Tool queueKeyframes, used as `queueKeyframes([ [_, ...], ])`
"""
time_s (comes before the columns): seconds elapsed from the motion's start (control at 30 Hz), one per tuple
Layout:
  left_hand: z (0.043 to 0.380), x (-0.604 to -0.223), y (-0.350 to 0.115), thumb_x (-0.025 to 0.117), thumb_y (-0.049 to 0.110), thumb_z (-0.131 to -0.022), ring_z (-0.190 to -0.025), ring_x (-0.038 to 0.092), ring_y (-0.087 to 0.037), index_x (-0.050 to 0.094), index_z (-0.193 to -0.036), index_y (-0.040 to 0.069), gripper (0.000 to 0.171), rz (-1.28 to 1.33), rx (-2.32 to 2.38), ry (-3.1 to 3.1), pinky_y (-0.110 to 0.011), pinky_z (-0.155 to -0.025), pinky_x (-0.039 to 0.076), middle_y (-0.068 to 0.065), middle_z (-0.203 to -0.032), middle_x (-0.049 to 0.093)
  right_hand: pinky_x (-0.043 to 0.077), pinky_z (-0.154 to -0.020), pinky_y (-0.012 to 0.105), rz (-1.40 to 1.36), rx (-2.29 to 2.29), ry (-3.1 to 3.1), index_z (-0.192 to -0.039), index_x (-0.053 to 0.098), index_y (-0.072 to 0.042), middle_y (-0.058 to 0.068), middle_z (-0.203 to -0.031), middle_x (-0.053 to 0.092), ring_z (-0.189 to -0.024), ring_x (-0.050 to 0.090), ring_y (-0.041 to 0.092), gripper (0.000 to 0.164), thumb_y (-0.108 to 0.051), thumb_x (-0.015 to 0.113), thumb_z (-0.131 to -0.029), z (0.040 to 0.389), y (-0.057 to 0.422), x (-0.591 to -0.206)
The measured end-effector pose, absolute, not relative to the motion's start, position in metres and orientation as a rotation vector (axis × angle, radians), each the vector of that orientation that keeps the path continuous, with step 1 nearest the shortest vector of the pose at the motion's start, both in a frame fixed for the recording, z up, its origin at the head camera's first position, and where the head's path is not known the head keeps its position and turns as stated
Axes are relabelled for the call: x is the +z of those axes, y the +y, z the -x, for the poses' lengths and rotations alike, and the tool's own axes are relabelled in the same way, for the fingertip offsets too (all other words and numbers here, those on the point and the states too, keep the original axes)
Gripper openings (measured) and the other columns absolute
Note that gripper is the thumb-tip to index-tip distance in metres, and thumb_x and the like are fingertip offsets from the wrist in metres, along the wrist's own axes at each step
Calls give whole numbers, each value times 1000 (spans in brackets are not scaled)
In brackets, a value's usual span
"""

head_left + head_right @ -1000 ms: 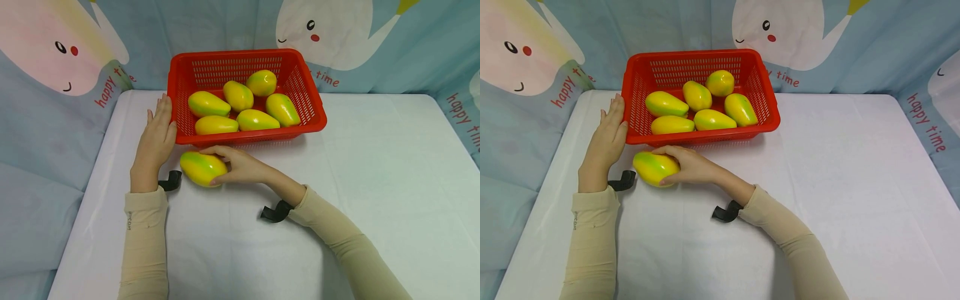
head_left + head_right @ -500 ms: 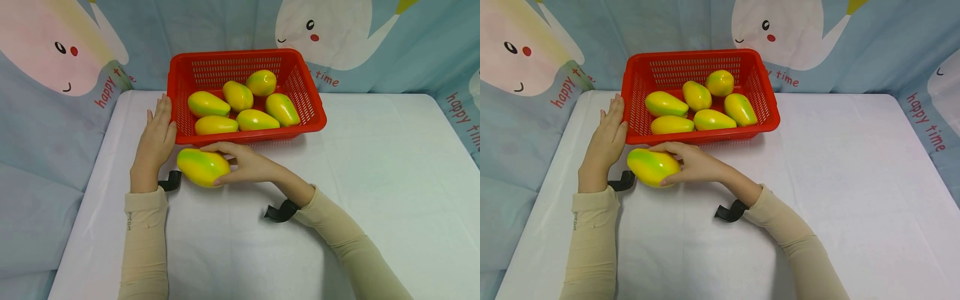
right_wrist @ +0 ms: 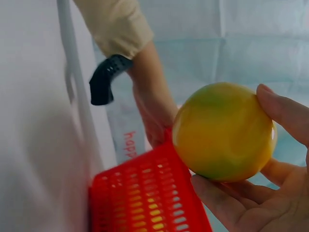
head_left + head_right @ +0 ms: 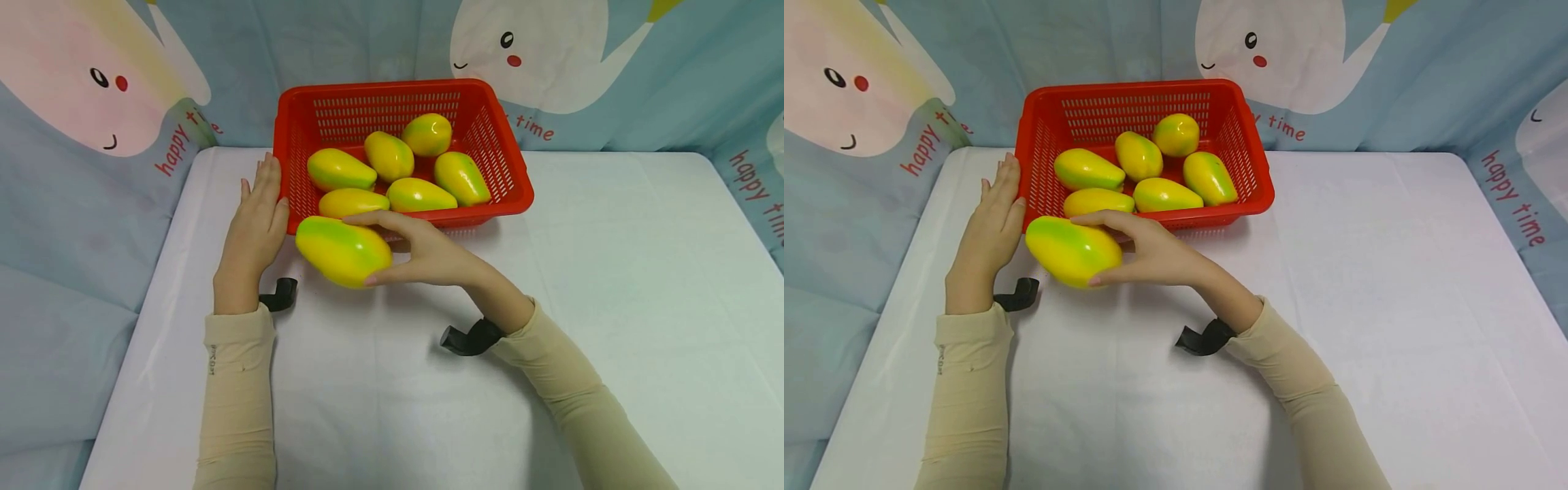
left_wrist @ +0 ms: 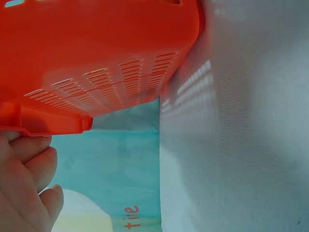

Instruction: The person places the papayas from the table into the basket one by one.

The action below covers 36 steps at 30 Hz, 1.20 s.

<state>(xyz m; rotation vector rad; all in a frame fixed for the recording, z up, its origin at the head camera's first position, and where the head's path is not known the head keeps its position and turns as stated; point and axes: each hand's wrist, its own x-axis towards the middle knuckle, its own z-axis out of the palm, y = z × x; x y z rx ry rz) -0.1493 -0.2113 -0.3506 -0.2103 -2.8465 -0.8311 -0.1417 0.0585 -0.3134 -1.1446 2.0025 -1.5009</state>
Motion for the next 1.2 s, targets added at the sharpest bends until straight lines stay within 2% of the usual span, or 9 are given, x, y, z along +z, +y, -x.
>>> queueKeyframes([
  [0.17, 149, -350, -211, 31, 23, -99, -144, 8, -18, 14, -151, 5, 57, 212, -840, -2848, -39, -115, -1, -7, -157, 12, 40, -101, 31, 1115, -1510, 2095, -138, 46, -7, -2, -139, 46, -124, 41, 10, 69, -9, 77, -76, 147, 69, -304],
  [0.4, 151, -350, -211, 33, 23, -98, -144, 8, -18, 14, -151, 6, 58, 205, -829, -2846, -38, -115, 0, -7, -157, 13, 49, -92, 37, 1033, -1662, 2039, -136, 44, 0, 5, -139, 45, -121, 45, 20, 67, 3, 73, -76, 157, 81, -296],
  [0.63, 150, -350, -211, 33, 21, -98, -144, 8, -19, 15, -151, 5, 58, 218, -843, -2842, -39, -115, 0, -8, -157, 13, 48, -93, 37, 991, -1712, 2079, -136, 44, 1, 9, -136, 45, -119, 47, 25, 65, 2, 71, -78, 166, 92, -294],
  [0.83, 150, -350, -212, 33, 20, -98, -144, 8, -20, 14, -151, 4, 58, 225, -848, -2843, -40, -115, -1, -8, -157, 12, 48, -93, 36, 856, -1809, 2098, -137, 45, -1, 9, -135, 44, -119, 48, 25, 63, -2, 72, -79, 178, 103, -298],
  [1.0, 149, -351, -212, 33, 20, -98, -144, 8, -20, 13, -151, 4, 58, 230, -848, -2842, -40, -115, -1, -8, -157, 11, 47, -95, 35, 710, -1835, 2216, -136, 48, -5, 6, -133, 49, -119, 48, 24, 60, -4, 71, -80, 190, 114, -304],
  [1.2, 149, -351, -212, 33, 22, -99, -144, 8, -19, 14, -151, 6, 58, 224, -843, -2828, -39, -115, 0, -6, -157, 11, 46, -95, 36, 588, -1774, 2369, -138, 47, -12, 2, -134, 49, -122, 47, 20, 63, -10, 71, -81, 200, 123, -308],
])
